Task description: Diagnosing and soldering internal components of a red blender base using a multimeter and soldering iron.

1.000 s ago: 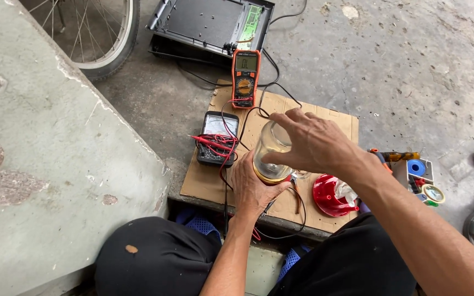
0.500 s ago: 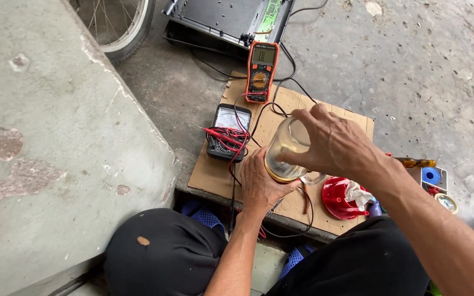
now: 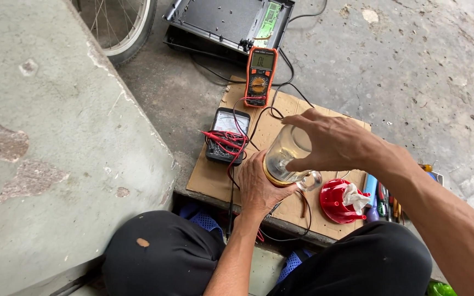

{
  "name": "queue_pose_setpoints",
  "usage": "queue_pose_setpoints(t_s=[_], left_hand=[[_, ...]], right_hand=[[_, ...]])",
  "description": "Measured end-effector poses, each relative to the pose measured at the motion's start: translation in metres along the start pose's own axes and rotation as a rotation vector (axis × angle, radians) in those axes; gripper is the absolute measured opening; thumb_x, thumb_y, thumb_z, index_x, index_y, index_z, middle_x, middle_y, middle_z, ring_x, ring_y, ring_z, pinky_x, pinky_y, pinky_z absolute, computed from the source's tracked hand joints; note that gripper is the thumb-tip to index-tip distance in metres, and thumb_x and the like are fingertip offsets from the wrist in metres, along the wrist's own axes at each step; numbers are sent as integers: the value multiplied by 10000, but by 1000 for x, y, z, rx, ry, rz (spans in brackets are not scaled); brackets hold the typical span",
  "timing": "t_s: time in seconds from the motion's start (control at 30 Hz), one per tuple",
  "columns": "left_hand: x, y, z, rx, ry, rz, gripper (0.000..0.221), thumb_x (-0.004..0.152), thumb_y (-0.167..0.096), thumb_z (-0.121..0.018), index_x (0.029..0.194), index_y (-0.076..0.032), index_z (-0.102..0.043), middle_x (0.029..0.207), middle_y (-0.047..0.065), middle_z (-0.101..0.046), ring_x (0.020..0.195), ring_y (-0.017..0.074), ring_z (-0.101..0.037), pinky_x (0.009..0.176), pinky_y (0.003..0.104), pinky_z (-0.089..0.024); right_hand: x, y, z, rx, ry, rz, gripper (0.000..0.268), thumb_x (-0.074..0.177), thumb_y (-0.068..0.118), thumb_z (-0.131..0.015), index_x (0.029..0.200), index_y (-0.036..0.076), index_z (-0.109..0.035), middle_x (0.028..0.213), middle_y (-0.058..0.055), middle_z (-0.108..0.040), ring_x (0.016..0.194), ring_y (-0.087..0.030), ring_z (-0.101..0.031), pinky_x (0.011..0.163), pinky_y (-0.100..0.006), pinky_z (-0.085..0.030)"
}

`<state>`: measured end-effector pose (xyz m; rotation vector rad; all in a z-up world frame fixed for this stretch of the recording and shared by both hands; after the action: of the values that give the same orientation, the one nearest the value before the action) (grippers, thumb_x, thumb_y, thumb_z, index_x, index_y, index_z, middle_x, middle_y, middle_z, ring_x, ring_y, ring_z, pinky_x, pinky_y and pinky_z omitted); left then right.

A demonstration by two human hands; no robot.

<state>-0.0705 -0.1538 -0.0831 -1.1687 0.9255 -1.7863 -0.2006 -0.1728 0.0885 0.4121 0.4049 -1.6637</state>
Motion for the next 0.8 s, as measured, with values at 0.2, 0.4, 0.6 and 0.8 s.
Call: queue_pose_setpoints(t_s=[0.2,0.4,0.6,0.8], left_hand=[[-2,8,-5,16,-20,18,1132,473,-522,-981,1462,-143,-582,1337,158,-675,1223,397,-712,1093,548,-519],[-5,14,-21,120,146,10,1264,590,-570,-1054,1564,-97,-402,1452,142,-564,1349,356,-560,1190,557,-397],[-6,16,-21,119,157,18,1266,615,-609,-1031,1579,-100,-386,1467,140,-550,1368,356,-546,1200,560,-387],[-7,15,-21,114,145,2,1288,594,-618,-1041,1578,-101,-390,1462,132,-546,1354,340,-547,1194,544,-383]], right_hand=[[-16,9,22,-14,-57,-65,1147,702,829,-830,1655,266,-528,1445,-185,-682,1125,-441,-810,833,-511,-700],[-23,1,31,-73,-193,-11,1155,671,809,-875,1636,284,-520,1537,-139,-622,1045,-389,-810,764,-521,-737],[-25,-5,26,-10,-188,-105,1171,664,837,-827,1638,258,-532,1411,-174,-691,968,-349,-816,706,-480,-729],[-19,6,12,-51,-194,-85,1146,697,861,-825,1610,222,-557,1343,-184,-720,842,-304,-822,608,-389,-660]])
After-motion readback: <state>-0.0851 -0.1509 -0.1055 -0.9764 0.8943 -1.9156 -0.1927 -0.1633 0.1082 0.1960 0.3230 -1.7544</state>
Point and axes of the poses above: each hand's wrist, its own x-axis towards the middle knuckle, its own z-axis out of the back of the hand, y = z × x, the point moved 8 cm from there along x, towards the middle knuckle
